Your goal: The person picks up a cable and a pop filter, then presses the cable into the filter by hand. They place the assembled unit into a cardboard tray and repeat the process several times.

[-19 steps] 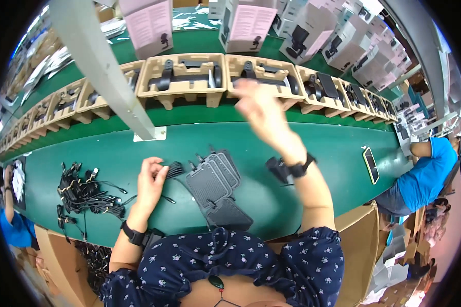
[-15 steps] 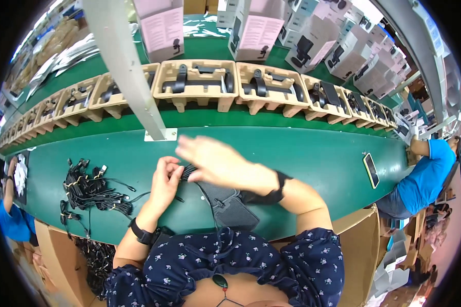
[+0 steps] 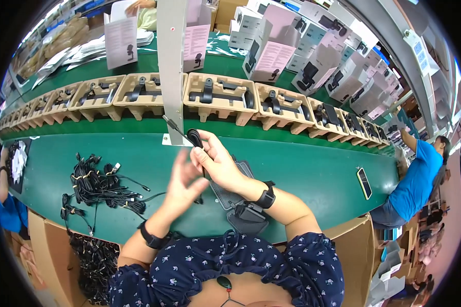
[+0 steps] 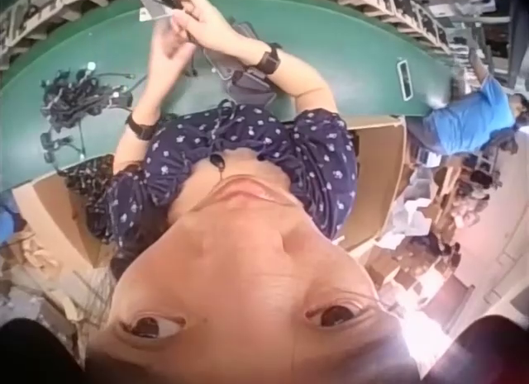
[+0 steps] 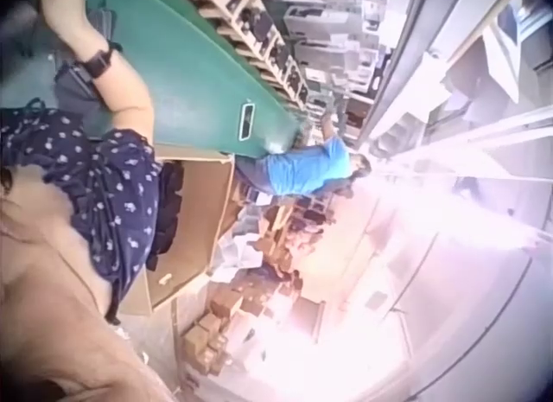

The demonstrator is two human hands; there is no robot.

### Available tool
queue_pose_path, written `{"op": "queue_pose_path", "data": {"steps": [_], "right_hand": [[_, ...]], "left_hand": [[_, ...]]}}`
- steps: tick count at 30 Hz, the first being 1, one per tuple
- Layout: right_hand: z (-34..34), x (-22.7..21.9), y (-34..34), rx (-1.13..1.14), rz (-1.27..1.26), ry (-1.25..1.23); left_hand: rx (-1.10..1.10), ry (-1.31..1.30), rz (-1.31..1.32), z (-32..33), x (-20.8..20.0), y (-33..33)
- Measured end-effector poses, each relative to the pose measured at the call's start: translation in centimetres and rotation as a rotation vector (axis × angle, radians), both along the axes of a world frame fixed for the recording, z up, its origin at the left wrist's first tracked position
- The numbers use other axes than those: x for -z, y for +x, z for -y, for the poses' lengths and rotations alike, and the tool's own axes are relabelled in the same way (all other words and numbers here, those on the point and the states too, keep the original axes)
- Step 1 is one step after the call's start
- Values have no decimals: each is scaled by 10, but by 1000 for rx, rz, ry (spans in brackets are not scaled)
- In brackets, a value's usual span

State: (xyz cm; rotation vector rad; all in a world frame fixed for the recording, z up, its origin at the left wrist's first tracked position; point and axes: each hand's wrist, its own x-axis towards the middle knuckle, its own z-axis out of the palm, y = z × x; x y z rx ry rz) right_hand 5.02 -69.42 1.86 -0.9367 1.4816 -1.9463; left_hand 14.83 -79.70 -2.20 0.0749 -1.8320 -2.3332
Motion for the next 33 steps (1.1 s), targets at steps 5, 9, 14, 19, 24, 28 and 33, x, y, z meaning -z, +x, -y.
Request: {"op": "queue_pose_path", "data": {"steps": [5,9,14,19,24,28,33], "right_hand": [[-8,-13,-1,-110,236,18],[-23,-5,-6,-50,-239,236],[-30,12,16,-172,-641,500],[-62,13,-15,170,-596,646],[-141,0,-109,898,-833,872],[-216,-14,-191,1394,-938,845],[-265,-14,-254,1381,-791,1237]], "left_hand": [[550,-4,189,0,9,11],[228,167,190,26,23,13],[175,136,226,23,13,11],[21,-207,63,23,18,8],[-156,-474,142,56,45,19],[-290,-658,145,62,62,33],[-278,-805,121,61,60,34]]}}
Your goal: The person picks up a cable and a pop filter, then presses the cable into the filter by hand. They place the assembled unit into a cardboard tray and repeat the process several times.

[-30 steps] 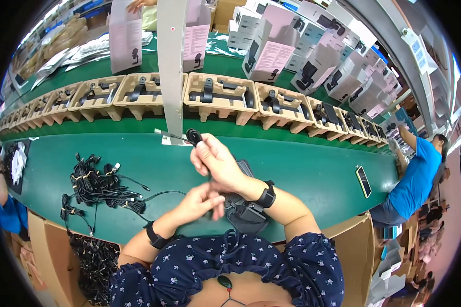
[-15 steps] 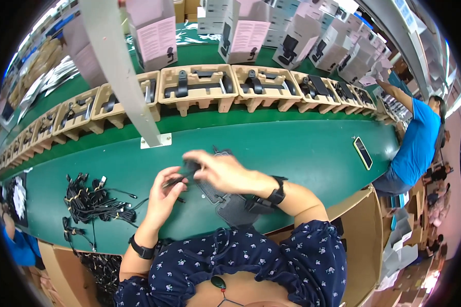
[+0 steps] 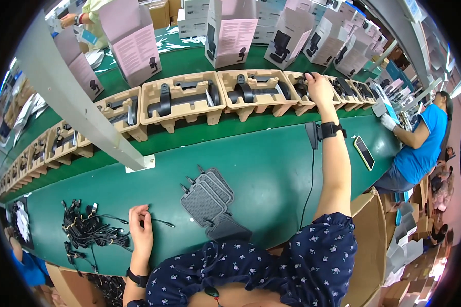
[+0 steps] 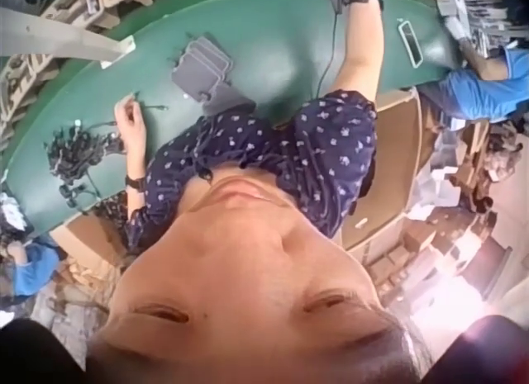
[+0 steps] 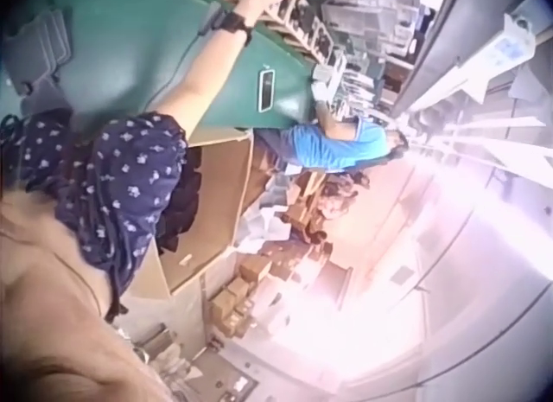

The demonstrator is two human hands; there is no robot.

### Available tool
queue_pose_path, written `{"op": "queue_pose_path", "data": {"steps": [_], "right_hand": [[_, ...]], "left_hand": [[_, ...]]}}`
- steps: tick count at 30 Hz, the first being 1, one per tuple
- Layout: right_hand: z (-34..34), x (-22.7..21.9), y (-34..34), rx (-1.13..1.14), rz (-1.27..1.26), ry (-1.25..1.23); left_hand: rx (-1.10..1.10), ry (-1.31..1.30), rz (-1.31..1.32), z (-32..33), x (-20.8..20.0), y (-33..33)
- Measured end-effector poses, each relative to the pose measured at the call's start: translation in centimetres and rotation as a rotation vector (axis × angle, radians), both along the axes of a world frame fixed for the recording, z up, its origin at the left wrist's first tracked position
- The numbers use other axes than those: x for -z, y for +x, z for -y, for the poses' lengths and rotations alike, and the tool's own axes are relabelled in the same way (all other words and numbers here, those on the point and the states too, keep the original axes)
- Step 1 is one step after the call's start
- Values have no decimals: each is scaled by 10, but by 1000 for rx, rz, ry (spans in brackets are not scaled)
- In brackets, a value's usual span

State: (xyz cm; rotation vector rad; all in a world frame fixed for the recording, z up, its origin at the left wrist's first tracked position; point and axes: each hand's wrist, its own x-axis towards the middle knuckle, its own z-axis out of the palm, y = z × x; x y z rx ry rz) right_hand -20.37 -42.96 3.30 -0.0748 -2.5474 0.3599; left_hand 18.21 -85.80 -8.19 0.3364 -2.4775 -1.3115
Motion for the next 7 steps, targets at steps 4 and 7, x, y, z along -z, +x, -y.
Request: {"op": "queue_pose_path", "data": {"steps": [4,7], "right_hand": [[7,2,-22,22,257,180],[16,6,-32,53,393,410]], "left_hand": [[-36,-26,11,6,7,4],[-62,-70,-9,5,6,4]]}}
